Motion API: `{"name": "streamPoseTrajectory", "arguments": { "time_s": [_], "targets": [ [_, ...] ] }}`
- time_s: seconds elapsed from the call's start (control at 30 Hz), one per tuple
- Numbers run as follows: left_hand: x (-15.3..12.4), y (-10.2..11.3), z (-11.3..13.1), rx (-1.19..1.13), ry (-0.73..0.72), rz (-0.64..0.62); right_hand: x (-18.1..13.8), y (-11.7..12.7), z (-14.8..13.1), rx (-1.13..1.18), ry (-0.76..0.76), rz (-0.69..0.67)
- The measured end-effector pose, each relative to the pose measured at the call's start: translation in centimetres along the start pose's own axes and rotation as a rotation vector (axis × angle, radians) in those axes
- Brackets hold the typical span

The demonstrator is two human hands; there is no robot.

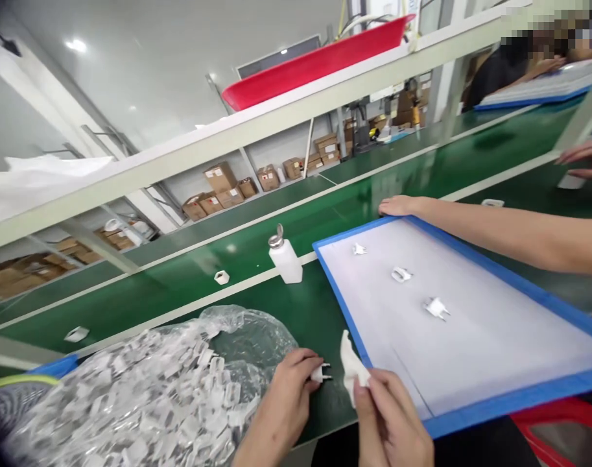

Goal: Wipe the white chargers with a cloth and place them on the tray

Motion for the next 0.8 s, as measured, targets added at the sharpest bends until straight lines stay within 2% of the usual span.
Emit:
{"name": "streamPoseTrajectory", "arguments": {
  "time_s": [0.1, 0.2, 0.27, 0.4, 0.57, 0.8],
  "targets": [
    [0.0, -1.7, -1.1, -0.104, -0.017, 0.029, -0.7, -1.3, -0.4, -0.081, 0.136, -0.055],
    [0.1, -1.4, -2.7, -0.112, 0.046, 0.093, -1.1, -3.1, 0.4, -0.121, 0.158, -0.161],
    [0.1, -1.1, -3.0, -0.095, 0.036, 0.122, -1.1, -4.6, 1.0, -0.162, 0.153, -0.273],
    [0.3, -1.0, -2.6, -0.067, -0.040, 0.169, -1.5, -6.7, 0.7, -0.315, 0.344, -0.415],
    [0.4, -1.2, -2.8, -0.088, -0.074, 0.193, -2.2, -7.0, 0.5, -0.359, 0.525, -0.396],
    [0.7, -1.1, -2.9, -0.085, -0.146, 0.209, -1.8, -7.4, 0.8, -0.410, 0.489, -0.327]
  ]
}}
Point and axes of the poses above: each hand's wrist, its own x-axis towards the middle knuckle, its own y-axis out of the back of the hand, z = x × y, the point moved 7 cm from there along x, towards the middle knuckle, and after that the axes turned 4 degrees about -y, right-handed, at the moved point
